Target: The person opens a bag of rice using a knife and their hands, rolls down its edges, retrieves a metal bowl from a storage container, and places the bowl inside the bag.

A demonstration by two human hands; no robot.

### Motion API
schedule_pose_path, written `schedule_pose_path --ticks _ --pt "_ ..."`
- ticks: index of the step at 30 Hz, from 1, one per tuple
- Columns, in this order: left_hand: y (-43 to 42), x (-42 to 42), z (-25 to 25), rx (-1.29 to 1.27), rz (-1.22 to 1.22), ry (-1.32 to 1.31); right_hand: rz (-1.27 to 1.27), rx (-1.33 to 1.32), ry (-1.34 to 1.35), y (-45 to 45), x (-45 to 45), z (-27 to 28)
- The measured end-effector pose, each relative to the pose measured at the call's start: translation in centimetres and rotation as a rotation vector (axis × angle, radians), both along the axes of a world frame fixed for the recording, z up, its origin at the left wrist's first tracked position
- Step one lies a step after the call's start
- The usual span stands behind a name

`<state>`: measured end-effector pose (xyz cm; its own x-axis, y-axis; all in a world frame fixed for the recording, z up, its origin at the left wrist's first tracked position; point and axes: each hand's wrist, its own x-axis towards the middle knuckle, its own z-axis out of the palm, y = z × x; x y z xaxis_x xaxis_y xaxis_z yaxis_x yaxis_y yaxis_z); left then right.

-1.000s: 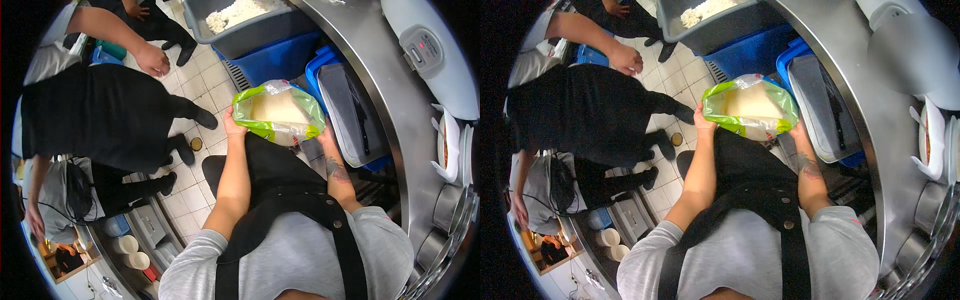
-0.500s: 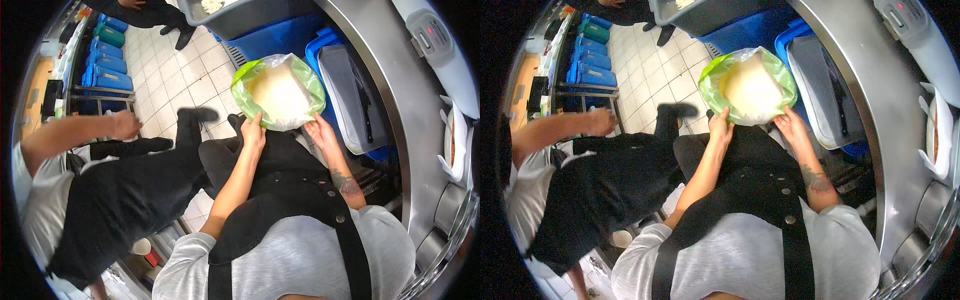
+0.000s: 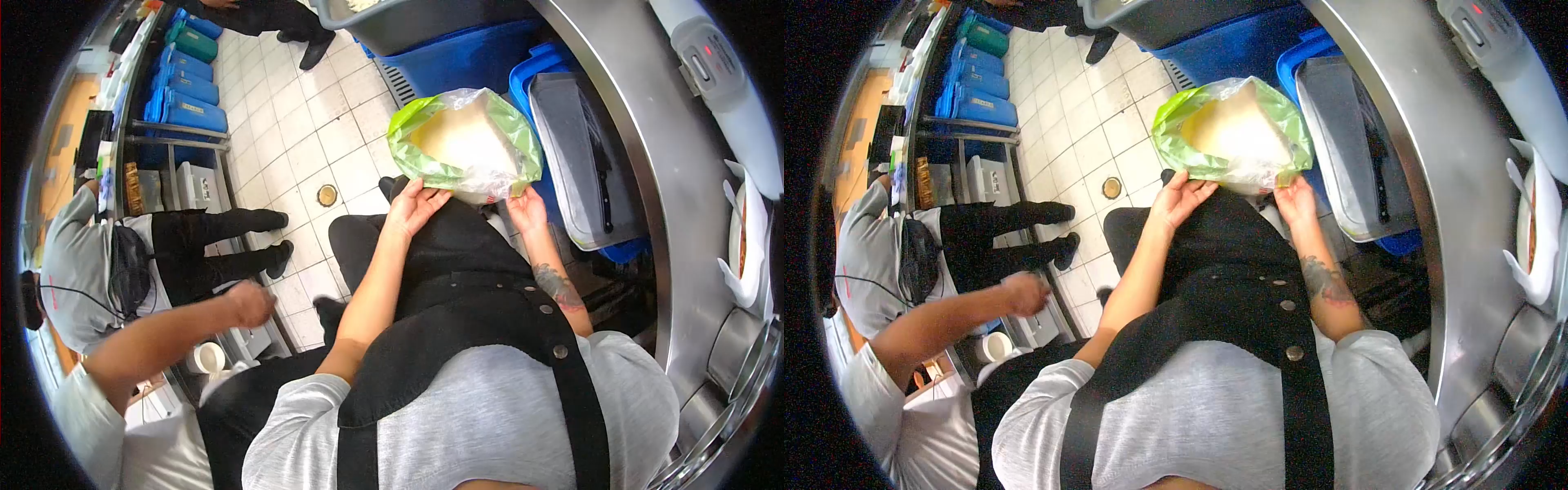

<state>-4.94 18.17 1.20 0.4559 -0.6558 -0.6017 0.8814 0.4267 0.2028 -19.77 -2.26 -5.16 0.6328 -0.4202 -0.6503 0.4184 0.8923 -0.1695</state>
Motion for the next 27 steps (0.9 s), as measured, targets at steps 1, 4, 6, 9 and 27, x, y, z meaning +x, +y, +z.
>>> schedule_pose_path --ticks 1,4,6,9,27 --pt "0.1 0.3 0.1 0.018 -0.035 0.021 0.027 -0.021 -0.014 0.1 0.0 0.1" --pt "-0.8 0.2 -1.0 -0.040 0.092 0.040 0.024 -0.049 0.108 -0.2 -0.7 0.6" --pt "-2.2 -0.1 -0.4 -0.070 0.175 0.140 -0.010 -0.021 0.123 0.2 -1.1 2.4" --pt "-2.7 -0.8 -1.4 -0.079 0.144 0.069 -0.022 -0.003 0.083 0.5 -1.8 2.1" --pt "-2.7 5.2 2.2 0.919 0.129 -1.099 0.499 -2.075 0.771 3.1 0.8 12.6"
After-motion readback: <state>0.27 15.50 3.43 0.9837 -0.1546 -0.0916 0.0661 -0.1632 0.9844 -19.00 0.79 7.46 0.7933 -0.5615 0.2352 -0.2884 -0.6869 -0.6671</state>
